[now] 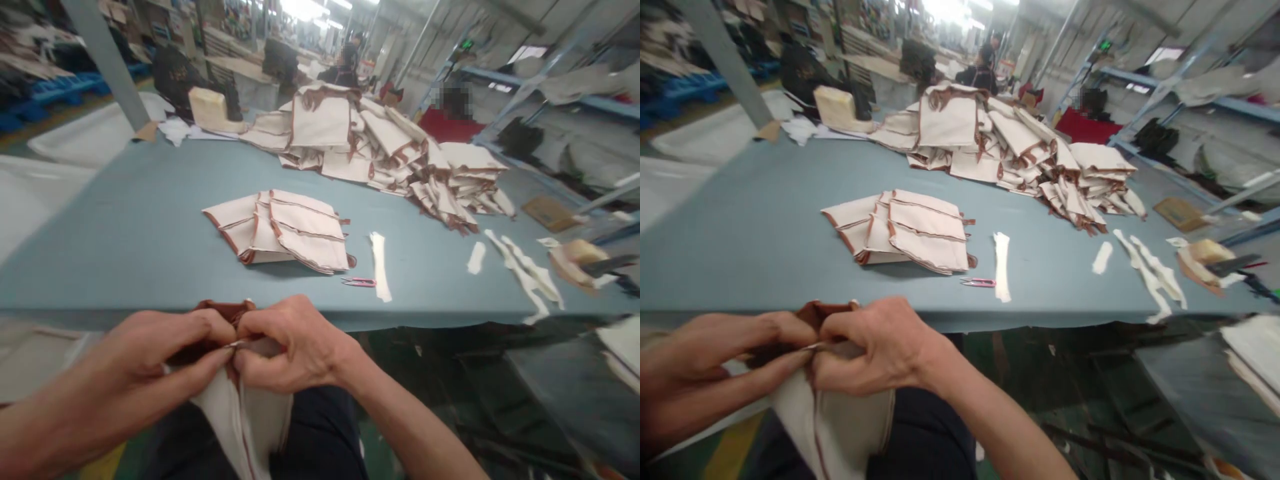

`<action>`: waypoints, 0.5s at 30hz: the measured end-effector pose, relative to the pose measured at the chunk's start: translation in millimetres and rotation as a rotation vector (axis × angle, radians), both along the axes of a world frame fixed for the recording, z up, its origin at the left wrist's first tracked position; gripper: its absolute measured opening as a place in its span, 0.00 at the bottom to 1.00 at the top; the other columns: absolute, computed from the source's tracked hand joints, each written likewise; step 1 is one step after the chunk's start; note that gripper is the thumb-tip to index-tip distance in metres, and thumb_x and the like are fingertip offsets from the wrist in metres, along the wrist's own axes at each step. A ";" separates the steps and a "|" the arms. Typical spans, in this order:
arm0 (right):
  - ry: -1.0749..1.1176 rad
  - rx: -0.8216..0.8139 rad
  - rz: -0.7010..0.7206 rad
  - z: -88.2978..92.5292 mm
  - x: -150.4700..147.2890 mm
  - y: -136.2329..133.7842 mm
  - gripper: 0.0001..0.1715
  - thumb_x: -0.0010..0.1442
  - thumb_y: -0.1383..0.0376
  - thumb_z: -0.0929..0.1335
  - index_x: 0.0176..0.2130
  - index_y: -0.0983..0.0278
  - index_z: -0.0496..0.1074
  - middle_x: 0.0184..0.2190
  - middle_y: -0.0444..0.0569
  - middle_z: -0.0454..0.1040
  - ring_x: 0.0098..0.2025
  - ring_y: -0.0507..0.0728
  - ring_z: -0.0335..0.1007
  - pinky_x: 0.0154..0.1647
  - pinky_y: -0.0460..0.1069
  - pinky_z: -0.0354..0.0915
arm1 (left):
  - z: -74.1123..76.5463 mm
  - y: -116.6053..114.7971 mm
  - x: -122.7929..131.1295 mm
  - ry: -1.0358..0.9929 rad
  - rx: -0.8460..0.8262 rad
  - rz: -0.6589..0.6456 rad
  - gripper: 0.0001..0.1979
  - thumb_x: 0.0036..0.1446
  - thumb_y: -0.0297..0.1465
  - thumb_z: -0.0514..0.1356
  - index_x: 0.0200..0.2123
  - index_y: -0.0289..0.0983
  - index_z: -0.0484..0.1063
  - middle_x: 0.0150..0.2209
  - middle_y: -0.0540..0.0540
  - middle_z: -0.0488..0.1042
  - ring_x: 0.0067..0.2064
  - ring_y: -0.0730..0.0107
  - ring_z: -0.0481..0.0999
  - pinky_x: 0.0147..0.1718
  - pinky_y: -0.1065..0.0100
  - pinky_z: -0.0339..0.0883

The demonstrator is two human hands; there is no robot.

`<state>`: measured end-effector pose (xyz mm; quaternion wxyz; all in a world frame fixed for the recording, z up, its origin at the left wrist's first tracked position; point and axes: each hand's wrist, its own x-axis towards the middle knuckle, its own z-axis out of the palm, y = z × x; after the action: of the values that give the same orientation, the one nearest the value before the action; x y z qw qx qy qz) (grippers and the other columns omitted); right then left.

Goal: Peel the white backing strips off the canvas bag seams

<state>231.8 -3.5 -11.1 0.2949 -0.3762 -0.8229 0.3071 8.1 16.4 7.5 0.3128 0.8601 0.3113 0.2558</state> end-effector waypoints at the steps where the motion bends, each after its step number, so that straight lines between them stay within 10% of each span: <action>1: 0.014 -0.041 -0.027 2.7 0.1 -1.3 0.10 0.55 0.65 0.67 0.24 0.61 0.62 0.20 0.36 0.56 0.21 0.47 0.49 0.25 0.46 0.47 | 2.3 1.1 0.6 0.010 -0.034 -0.044 0.10 0.64 0.31 0.59 0.31 0.40 0.79 0.25 0.55 0.79 0.23 0.77 0.75 0.23 0.80 0.64; 15: 0.071 -0.449 -0.044 15.6 -4.9 -2.4 0.12 0.54 0.69 0.68 0.22 0.63 0.63 0.20 0.36 0.57 0.24 0.47 0.53 0.26 0.44 0.50 | -1.1 -4.5 -10.1 0.004 0.012 -0.077 0.11 0.67 0.22 0.58 0.45 0.44 0.76 0.35 0.57 0.81 0.30 0.80 0.78 0.35 0.82 0.69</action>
<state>226.8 -6.0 4.5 0.2392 -0.4392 -0.7145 0.4893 -2.0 11.9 6.4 0.3167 0.8738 0.2771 0.2437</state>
